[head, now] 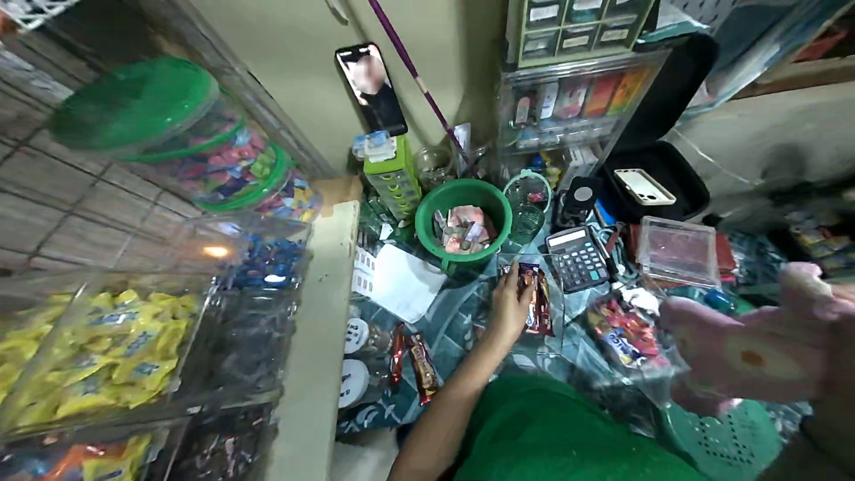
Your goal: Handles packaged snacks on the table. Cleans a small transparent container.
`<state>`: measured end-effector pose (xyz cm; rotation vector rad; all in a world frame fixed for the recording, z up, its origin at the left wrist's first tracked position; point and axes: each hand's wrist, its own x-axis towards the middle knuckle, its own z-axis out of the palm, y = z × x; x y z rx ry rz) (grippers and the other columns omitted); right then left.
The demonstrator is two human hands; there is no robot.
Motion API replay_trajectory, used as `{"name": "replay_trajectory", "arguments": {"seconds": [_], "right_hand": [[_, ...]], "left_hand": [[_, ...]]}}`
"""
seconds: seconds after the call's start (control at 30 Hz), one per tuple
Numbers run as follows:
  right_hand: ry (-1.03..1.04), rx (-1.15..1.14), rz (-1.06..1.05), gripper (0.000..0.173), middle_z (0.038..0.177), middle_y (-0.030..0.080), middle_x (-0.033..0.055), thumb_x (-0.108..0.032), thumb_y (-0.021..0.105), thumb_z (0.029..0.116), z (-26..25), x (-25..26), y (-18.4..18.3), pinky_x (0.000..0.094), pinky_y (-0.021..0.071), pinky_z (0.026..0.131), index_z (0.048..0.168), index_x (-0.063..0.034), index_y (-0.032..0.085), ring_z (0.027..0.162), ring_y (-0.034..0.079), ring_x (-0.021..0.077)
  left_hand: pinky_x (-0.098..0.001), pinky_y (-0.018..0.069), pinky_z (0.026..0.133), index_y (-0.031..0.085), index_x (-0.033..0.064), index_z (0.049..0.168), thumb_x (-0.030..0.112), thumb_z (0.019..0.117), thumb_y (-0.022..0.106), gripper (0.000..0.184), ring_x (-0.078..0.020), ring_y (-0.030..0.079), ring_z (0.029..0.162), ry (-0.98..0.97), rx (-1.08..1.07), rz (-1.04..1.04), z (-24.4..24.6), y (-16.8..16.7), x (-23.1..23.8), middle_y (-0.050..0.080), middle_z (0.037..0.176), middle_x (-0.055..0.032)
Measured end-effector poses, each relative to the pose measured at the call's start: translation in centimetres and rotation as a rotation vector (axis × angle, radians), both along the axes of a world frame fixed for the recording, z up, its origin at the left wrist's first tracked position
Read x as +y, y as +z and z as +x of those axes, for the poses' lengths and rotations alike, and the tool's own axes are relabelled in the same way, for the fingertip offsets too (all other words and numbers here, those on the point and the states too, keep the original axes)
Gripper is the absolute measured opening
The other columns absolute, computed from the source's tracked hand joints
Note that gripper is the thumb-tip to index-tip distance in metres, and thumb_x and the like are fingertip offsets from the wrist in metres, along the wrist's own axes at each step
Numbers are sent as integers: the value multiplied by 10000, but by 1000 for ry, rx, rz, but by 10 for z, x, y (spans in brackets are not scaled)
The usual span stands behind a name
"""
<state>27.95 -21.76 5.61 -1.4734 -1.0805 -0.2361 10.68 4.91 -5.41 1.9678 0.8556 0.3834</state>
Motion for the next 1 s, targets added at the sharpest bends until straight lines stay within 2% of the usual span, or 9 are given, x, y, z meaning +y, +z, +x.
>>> {"name": "replay_trajectory", "arguments": {"seconds": [0.07,0.17,0.27,0.47,0.57,0.7,0.8,0.9,1.0], "right_hand": [[-28,4,-19,279,1134,689,7,-277,565,1046,-5,4,-1,293,530,957,1121,-81,749,1064,638,101],[-67,-5,-76,283,1165,678,-23,-277,543,1059,-12,8,-4,246,523,969,1149,-99,744,1095,626,64],[-53,7,-114,288,1176,675,-8,-261,532,1062,-14,17,-9,238,522,971,1149,-83,741,1100,626,65],[28,-52,-127,270,1183,678,0,-249,542,1059,-18,42,-6,211,511,953,1162,-100,743,1100,618,47],[39,-80,-135,273,1194,681,-5,-260,540,1063,-19,46,-4,200,503,963,1168,-113,744,1121,612,39],[9,-61,-153,288,1182,679,29,-234,532,1060,-16,41,-8,197,494,970,1160,-58,739,1114,607,38],[1,-29,-162,297,1182,676,43,-215,527,1057,-15,40,-11,199,491,969,1164,-32,735,1108,605,41],[12,-46,-160,289,1190,676,29,-228,530,1061,-17,43,-10,190,494,965,1162,-52,736,1110,606,28],[5,-51,-161,291,1185,677,36,-228,532,1061,-18,43,-11,189,494,969,1158,-45,736,1112,608,31]], "left_hand": [[-446,448,1106,373,-57,1523,181,1043,537,560,-385,535,1329,-49,44,156,5,-9,-3,410,1526,-304],[-589,390,1108,625,-19,1340,125,1004,571,369,-469,472,1357,-203,138,461,-3,-19,-14,531,1457,-240],[-658,310,1119,607,4,1374,202,996,608,427,-471,407,1412,-340,331,539,-11,-27,-26,490,1513,-207],[-559,380,1126,514,-31,1446,92,977,587,491,-483,436,1385,-257,351,474,2,-38,-35,421,1549,-251],[-492,426,1108,534,-55,1417,-9,935,568,485,-454,479,1363,-166,333,406,7,-30,-31,414,1546,-265],[-462,387,1148,566,-35,1399,104,959,573,462,-391,482,1379,-129,170,153,11,-12,-24,448,1526,-249],[-477,354,1165,539,-36,1424,165,1007,554,463,-421,426,1410,-276,218,175,20,-13,-34,431,1545,-235],[-526,362,1145,479,-62,1455,52,1025,468,445,-466,393,1415,-399,393,286,27,-27,-48,364,1585,-244],[-502,373,1142,485,-52,1457,19,1007,477,456,-450,413,1409,-405,357,308,23,-30,-48,378,1579,-238]]}}
